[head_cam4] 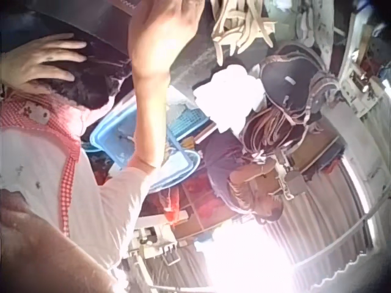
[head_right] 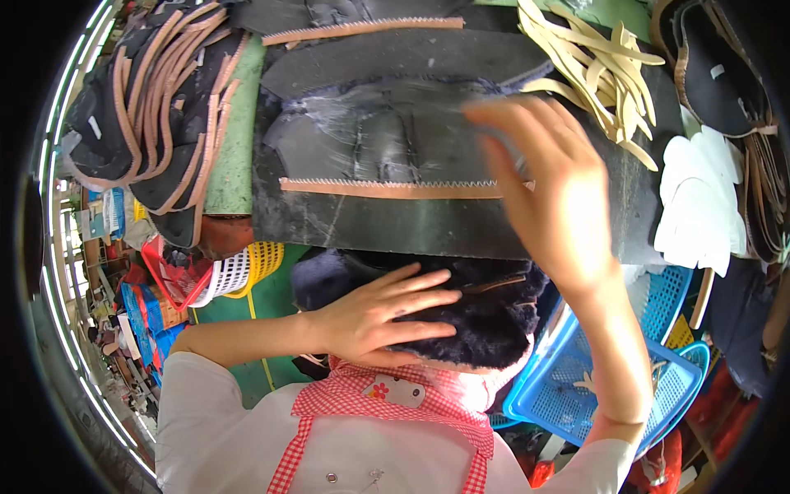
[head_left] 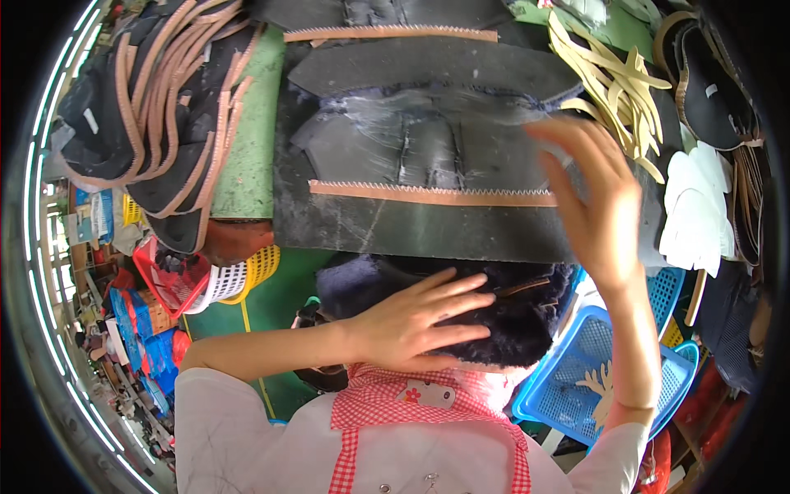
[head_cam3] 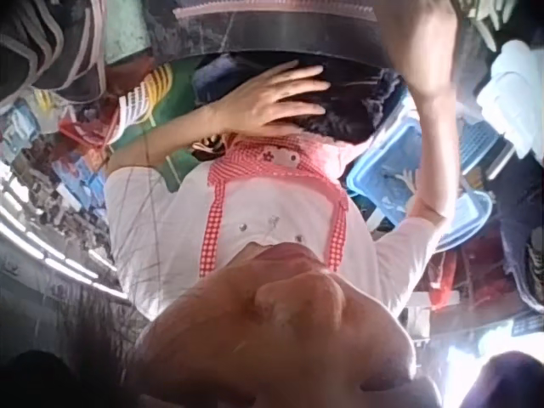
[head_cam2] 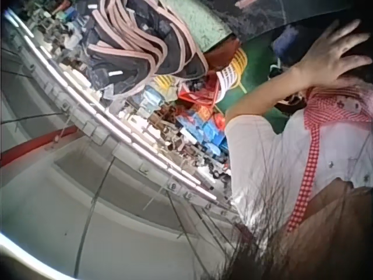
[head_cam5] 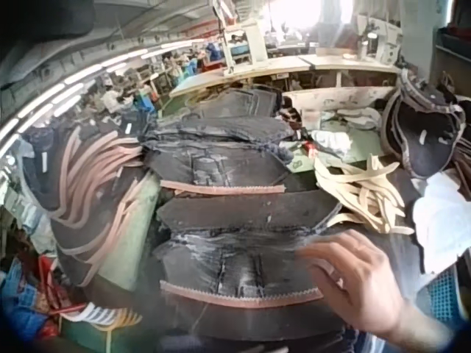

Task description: Manually glue and attach reinforcements or lining to shoe upper components in a factory setting.

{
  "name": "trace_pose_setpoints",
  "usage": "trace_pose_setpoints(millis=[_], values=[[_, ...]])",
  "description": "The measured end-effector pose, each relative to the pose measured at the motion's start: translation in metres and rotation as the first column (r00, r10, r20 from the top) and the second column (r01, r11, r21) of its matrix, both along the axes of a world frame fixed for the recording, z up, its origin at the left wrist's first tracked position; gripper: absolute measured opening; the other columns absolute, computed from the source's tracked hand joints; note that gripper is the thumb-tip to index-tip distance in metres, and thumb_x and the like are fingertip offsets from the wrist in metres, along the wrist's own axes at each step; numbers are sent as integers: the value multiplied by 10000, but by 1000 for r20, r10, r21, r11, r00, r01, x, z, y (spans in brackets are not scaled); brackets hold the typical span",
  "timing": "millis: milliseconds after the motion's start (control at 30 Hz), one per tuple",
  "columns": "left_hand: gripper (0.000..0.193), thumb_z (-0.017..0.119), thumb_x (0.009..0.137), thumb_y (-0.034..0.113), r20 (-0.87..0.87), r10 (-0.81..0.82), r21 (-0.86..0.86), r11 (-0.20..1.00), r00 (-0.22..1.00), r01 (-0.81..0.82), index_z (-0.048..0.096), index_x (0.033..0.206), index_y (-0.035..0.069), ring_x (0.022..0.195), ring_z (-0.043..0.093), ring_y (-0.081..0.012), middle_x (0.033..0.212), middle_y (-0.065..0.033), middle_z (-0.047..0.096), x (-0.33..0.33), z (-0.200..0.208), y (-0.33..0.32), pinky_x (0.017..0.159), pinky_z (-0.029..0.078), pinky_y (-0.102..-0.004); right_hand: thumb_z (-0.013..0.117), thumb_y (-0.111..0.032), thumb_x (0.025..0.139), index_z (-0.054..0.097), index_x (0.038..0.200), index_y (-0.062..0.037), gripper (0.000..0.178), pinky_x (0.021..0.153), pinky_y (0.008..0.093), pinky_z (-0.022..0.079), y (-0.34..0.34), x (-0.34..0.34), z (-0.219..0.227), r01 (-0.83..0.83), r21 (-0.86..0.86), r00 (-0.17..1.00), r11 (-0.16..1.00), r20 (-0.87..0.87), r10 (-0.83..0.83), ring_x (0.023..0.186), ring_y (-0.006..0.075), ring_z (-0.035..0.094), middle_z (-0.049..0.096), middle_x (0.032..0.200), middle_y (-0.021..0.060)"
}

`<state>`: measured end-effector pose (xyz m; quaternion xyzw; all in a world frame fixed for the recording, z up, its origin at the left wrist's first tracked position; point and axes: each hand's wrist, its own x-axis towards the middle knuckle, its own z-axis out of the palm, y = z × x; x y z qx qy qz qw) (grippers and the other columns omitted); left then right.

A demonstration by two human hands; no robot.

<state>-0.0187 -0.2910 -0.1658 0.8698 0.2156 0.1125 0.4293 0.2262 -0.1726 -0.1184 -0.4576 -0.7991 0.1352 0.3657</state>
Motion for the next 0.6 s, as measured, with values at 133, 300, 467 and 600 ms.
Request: trace_pose_setpoints(millis=[133, 300, 467, 600], values=[[371, 701, 904, 158, 182, 90, -93, 993, 979, -74, 669, 1272, 122, 1377, 471, -366, 1438, -124, 534, 15, 13, 7, 1093, 467, -489, 798, -209, 774, 653, 1121, -20, 420, 1038, 408, 429, 42, -38, -26, -12, 202, 971, 979, 238, -37, 1207, 319, 574, 627, 1288, 134], [500, 434, 1082, 338, -222, 450, -840, 362, 865, -404, 433, 1492, 52, 869, 691, -191, 1148, -153, 662, -13, 49, 36, 688, 580, -286, 796, -142, 794, 665, 944, -34, 227, 791, 337, 549, 28, -32, 10, -120, -459, 983, 880, -178, 41, 849, 237, 710, 725, 909, 87], [206, 607, 987, 72, 163, 902, -745, 379, 401, -549, 568, 1180, 13, 764, 571, -72, 902, -19, 628, -24, 46, 23, 667, 444, -238, 717, -98, 936, 628, 958, -10, 127, 744, 255, 531, -31, -14, 9, -334, -546, 704, 769, -687, -182, 821, 67, 621, 653, 860, 2], [256, 515, 1010, 57, 597, 691, 106, 436, 408, -894, 588, 1234, -44, 893, 564, -104, 972, -42, 607, -41, 47, 61, 698, 462, -246, 685, -86, 960, 660, 1018, -9, 100, 749, 282, 557, -55, 38, 22, -353, -611, 812, 708, -576, -91, 823, 121, 683, 700, 899, 50]])
